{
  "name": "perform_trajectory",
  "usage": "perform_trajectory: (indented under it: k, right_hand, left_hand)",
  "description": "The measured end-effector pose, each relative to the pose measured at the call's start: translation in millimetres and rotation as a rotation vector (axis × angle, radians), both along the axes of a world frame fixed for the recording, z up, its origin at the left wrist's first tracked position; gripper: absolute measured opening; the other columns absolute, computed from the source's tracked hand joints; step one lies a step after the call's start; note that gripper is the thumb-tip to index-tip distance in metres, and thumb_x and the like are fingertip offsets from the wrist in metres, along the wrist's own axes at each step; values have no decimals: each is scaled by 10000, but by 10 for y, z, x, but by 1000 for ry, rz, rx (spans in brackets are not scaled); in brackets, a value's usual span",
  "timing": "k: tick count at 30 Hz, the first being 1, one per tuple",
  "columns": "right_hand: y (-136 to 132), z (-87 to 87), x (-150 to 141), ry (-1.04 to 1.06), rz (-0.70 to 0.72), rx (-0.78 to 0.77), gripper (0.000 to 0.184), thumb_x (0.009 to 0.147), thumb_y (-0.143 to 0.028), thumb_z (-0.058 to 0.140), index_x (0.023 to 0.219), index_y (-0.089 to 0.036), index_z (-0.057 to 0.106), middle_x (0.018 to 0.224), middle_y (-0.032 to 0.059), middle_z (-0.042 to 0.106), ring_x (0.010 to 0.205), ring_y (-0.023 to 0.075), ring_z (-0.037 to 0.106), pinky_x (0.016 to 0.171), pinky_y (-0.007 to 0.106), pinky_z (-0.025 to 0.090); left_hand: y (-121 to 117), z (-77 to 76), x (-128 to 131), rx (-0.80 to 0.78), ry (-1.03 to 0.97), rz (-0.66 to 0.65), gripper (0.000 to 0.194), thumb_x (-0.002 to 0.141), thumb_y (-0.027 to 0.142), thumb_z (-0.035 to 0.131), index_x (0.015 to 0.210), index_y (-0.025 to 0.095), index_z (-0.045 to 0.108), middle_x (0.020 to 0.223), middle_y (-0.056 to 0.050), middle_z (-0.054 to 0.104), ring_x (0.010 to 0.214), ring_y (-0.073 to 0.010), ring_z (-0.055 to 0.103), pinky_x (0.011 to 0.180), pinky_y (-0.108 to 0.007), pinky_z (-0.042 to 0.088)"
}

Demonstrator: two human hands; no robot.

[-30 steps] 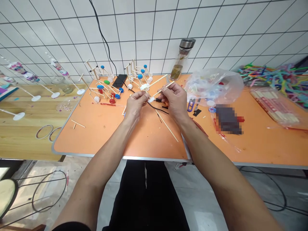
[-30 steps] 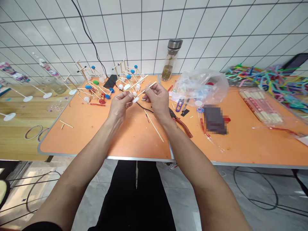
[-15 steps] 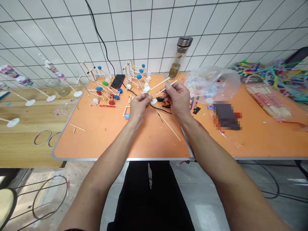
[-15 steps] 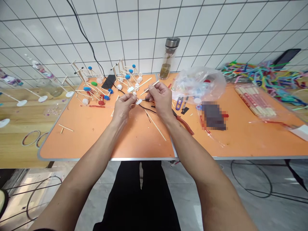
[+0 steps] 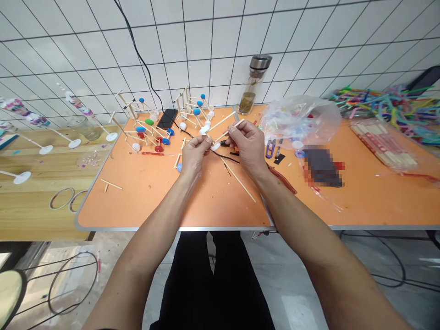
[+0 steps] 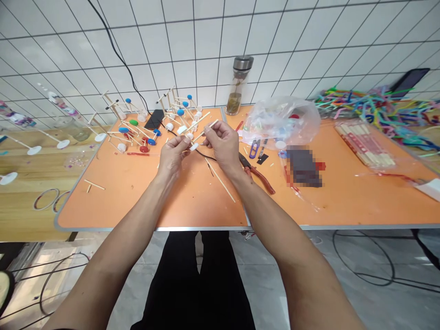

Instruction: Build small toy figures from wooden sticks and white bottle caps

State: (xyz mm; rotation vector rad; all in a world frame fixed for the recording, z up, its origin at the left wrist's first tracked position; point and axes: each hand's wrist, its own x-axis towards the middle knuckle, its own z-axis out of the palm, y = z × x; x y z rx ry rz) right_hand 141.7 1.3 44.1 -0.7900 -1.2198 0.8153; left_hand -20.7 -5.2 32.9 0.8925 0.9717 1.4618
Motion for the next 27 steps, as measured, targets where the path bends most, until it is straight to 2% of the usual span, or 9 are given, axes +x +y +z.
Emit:
perform_trajectory:
  k: [6, 18, 27]
  right_hand:
    - [-1, 6, 5, -7, -19, 3, 532, 838, -731, 914, 850, -254, 677, 792, -30, 738, 603, 112, 670, 539, 249, 536]
    - [-50, 15, -19, -38, -26, 11, 427, 909, -628, 895, 878, -252, 697, 829, -22, 760, 625, 117, 681, 570, 258, 535]
    - [-96, 53, -34, -46, -26, 51, 433, 903, -653, 888, 904, -262, 701, 798, -31, 728, 621, 126, 666, 581, 274, 551]
  left_hand:
    - [1, 19, -7, 15, -10, 25, 219, 793, 301, 973, 806, 189, 785, 764, 5, 739, 692, -96, 608, 701, -239, 454]
    - [-24, 48, -16, 62, -38, -6, 207, 809, 305, 968, 798, 185, 800, 753, 4, 726, 693, -90, 602, 697, -230, 454]
    - [-39, 75, -15, 72, -4, 2, 288, 771, 373, 1012, 797, 189, 791, 761, 0, 727, 708, -102, 617, 704, -234, 473]
